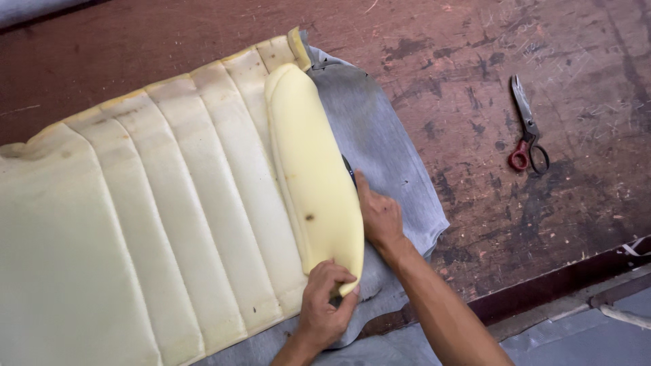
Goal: The person uses a utility knife to cut a long strip from a large piece of yellow foam on a wooden workbench. They then use pliers to pull and trim a gray fabric or tape edge along the foam's perimeter.
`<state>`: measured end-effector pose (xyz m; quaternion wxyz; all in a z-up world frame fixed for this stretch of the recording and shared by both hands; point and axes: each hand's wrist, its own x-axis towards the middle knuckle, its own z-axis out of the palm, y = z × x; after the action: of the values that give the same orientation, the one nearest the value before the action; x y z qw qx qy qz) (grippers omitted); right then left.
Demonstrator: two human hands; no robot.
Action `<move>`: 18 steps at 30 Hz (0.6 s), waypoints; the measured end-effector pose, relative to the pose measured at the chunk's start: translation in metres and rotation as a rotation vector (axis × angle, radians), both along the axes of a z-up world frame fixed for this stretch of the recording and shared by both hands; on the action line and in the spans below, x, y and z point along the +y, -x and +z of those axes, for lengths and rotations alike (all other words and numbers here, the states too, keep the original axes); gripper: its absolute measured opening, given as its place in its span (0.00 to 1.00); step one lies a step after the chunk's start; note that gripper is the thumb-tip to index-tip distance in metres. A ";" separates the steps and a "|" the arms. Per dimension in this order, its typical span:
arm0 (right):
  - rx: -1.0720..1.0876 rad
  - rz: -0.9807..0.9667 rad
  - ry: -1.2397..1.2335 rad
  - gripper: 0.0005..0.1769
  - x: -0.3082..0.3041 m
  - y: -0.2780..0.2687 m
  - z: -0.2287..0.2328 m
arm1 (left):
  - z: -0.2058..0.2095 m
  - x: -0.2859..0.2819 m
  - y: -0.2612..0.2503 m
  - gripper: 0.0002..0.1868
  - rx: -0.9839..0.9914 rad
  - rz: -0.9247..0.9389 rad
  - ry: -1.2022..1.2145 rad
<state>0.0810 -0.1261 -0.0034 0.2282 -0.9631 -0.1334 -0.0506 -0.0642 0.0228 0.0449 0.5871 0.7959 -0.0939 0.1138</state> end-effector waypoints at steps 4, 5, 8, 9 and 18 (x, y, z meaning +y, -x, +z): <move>-0.006 0.000 0.024 0.34 0.001 -0.010 0.002 | 0.017 0.009 -0.012 0.16 0.198 -0.139 -0.138; 0.064 -0.015 0.037 0.35 0.002 -0.011 0.003 | 0.022 0.011 -0.017 0.21 0.217 -0.224 -0.201; 0.093 -0.001 0.072 0.37 0.000 -0.008 0.004 | 0.038 0.008 -0.033 0.21 0.263 -0.358 -0.358; 0.075 0.014 0.083 0.38 -0.001 -0.005 0.003 | 0.041 0.005 -0.042 0.20 0.279 -0.381 -0.406; 0.107 -0.039 -0.013 0.34 -0.004 -0.001 -0.012 | -0.005 -0.011 -0.155 0.29 0.304 0.052 -0.183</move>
<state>0.0823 -0.1305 -0.0159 0.2402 -0.9654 -0.1019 -0.0042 0.0908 0.0122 0.0398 0.5163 0.8564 0.0066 -0.0018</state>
